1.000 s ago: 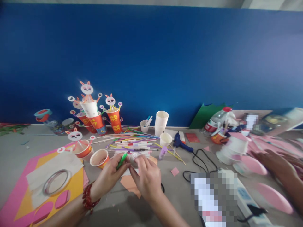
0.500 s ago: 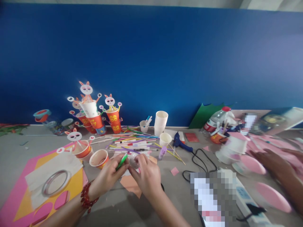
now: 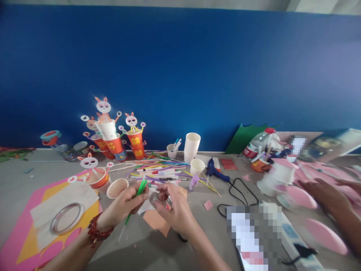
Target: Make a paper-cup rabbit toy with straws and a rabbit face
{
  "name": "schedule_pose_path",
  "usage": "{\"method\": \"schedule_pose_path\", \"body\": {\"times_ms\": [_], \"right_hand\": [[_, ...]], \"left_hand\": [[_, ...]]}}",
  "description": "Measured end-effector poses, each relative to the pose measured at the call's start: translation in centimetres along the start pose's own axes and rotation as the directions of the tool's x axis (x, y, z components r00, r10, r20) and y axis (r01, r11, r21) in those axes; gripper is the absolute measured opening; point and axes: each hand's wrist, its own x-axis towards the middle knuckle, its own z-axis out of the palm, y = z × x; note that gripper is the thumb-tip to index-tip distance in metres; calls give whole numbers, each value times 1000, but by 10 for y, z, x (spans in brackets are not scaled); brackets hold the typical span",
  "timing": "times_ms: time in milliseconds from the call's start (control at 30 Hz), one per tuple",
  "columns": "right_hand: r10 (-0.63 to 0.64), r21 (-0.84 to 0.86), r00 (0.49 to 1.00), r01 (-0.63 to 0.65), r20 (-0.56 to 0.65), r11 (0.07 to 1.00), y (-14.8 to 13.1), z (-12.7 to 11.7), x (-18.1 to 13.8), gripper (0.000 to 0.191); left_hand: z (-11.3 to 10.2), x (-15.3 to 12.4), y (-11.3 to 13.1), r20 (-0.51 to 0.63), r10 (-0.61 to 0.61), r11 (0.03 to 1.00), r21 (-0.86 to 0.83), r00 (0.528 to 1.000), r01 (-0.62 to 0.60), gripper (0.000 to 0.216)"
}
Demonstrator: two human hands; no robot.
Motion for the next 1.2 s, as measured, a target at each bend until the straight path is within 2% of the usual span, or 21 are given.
{"method": "schedule_pose_path", "body": {"times_ms": [100, 167, 267, 367, 433, 567, 667, 767, 1000, 1200], "right_hand": [[-130, -193, 991, 122, -31, 974, 1, -1, 2, 18], [-178, -216, 983, 166, -34, 962, 2, -2, 3, 17], [-171, -149, 984, 162, -53, 975, 3, -3, 4, 11], [-87, -38, 994, 85, -66, 996, 6, -1, 4, 8], [-36, 22, 997, 38, -74, 999, 8, 1, 4, 9], [-13, 95, 998, 19, -68, 995, 8, 2, 4, 10], [-51, 57, 996, 55, -66, 997, 6, -4, 4, 13], [-84, 9, 994, 85, -66, 996, 5, -15, 3, 14], [-149, -40, 987, 147, -51, 988, 6, -36, 4, 9], [-239, 5, 971, 239, 0, 971, -7, -41, 13, 11]], "left_hand": [[2, -2, -4, 44, -1, 996, -88, 999, 5, 20], [3, -3, -4, 49, 9, 995, -95, 999, -4, 20], [3, -4, 0, 17, 34, 999, -28, 999, -34, 19], [2, -5, 5, -11, 61, 997, 50, 998, -61, 20], [2, -4, 5, -3, 63, 997, 37, 998, -62, 21], [2, 0, -1, 69, 16, 988, -152, 997, -5, 22], [2, 3, -5, 113, -51, 936, -341, 992, 87, 25], [4, 6, -5, 133, -72, 885, -449, 988, 125, 28], [8, 7, -6, 124, -83, 855, -500, 989, 134, 29], [11, 8, -8, 127, -66, 857, -501, 990, 121, 28]]}}
